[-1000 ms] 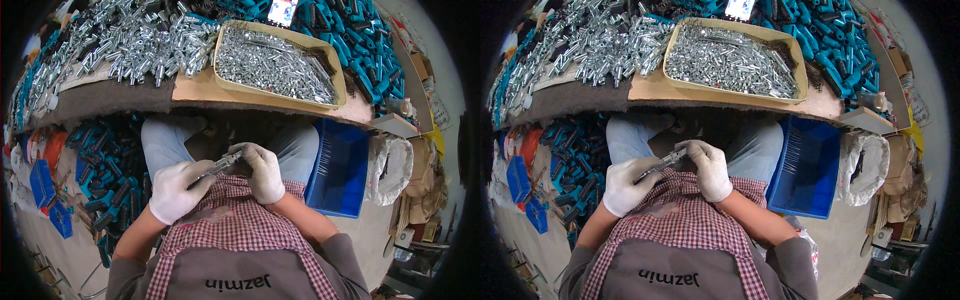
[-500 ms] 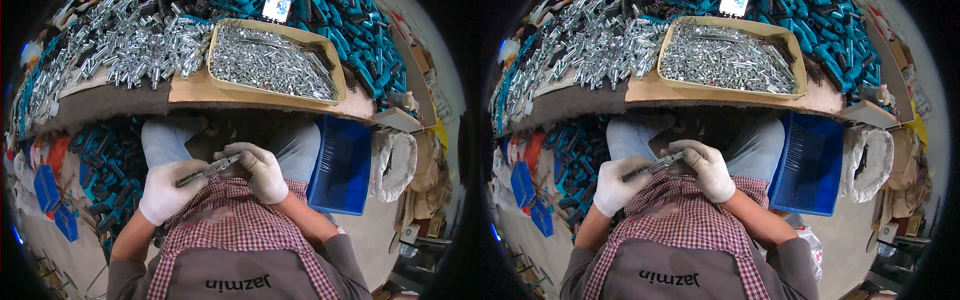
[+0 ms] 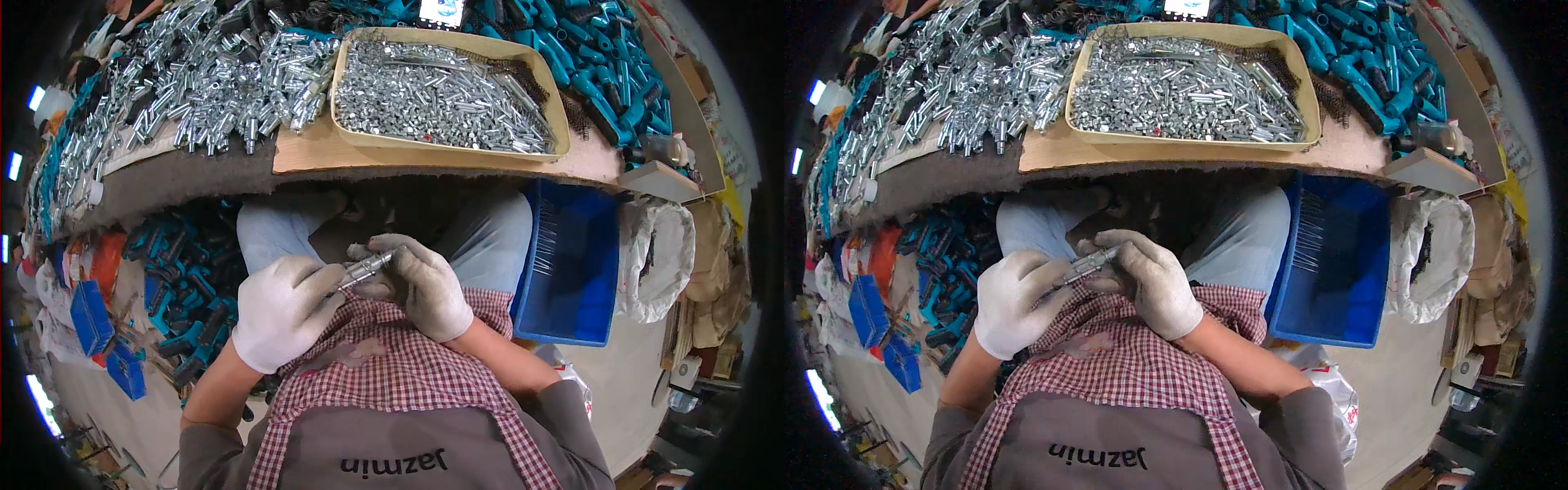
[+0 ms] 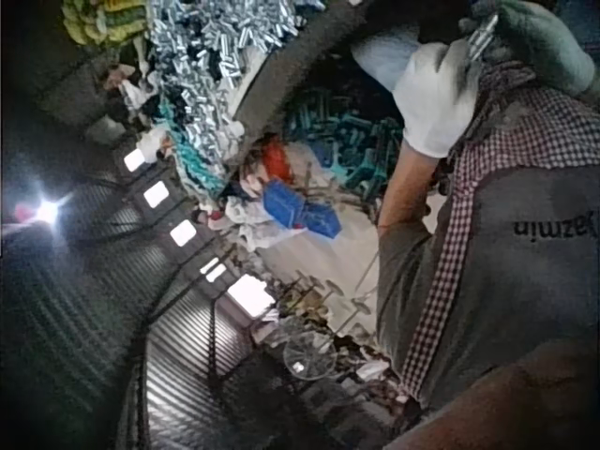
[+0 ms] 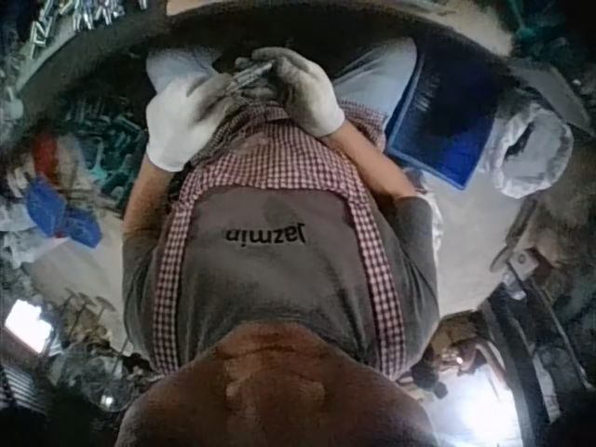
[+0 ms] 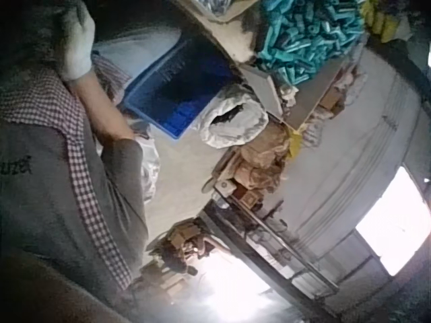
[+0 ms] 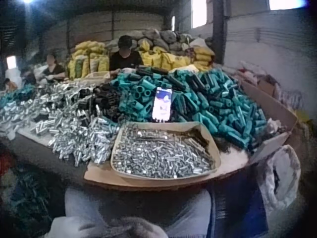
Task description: The person assembles tools by inserting metal pins and springs into metal sleeves, then attaching them to plastic handles by hand.
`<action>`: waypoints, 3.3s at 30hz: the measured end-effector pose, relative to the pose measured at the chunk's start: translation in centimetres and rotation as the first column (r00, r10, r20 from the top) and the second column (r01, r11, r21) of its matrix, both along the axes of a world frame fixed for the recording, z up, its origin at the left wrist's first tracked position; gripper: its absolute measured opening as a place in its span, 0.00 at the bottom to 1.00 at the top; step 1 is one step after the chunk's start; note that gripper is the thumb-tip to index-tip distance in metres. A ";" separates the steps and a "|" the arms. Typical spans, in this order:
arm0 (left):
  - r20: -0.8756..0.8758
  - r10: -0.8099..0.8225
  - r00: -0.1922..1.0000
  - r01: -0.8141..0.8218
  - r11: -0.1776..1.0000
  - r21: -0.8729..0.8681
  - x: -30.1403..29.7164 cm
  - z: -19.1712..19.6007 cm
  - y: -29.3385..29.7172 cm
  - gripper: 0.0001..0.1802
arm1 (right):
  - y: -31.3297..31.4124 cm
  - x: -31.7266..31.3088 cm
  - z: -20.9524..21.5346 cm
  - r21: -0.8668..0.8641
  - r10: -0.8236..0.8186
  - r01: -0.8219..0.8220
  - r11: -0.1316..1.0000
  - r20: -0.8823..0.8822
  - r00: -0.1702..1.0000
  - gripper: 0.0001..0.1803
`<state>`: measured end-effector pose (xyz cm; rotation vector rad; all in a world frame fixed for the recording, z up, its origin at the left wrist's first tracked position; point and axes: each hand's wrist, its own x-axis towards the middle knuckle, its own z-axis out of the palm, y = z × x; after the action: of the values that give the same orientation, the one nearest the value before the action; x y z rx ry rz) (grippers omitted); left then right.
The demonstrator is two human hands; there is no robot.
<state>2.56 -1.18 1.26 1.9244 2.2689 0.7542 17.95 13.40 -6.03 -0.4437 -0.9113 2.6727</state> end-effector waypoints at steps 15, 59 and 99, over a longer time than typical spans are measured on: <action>-0.152 -0.036 0.988 0.053 0.993 0.106 0.4 -0.1 -0.3 0.16 | -1.3 -0.3 0.3 -0.041 -0.139 0.138 0.990 -0.027 0.990 0.20; 0.011 -0.020 1.000 0.021 0.989 -0.145 0.4 -0.4 -0.9 0.19 | -1.0 0.2 0.7 0.018 -0.023 0.020 1.000 0.173 0.985 0.26; 0.843 0.250 -0.476 0.197 0.965 -0.175 1.3 -4.3 -2.1 0.30 | -0.2 -0.6 -0.4 0.511 -0.183 0.010 0.859 0.290 0.939 0.14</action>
<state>3.85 -3.24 -3.03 0.1652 0.8450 1.2440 17.34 13.23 -6.47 -0.7944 -1.5815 2.1733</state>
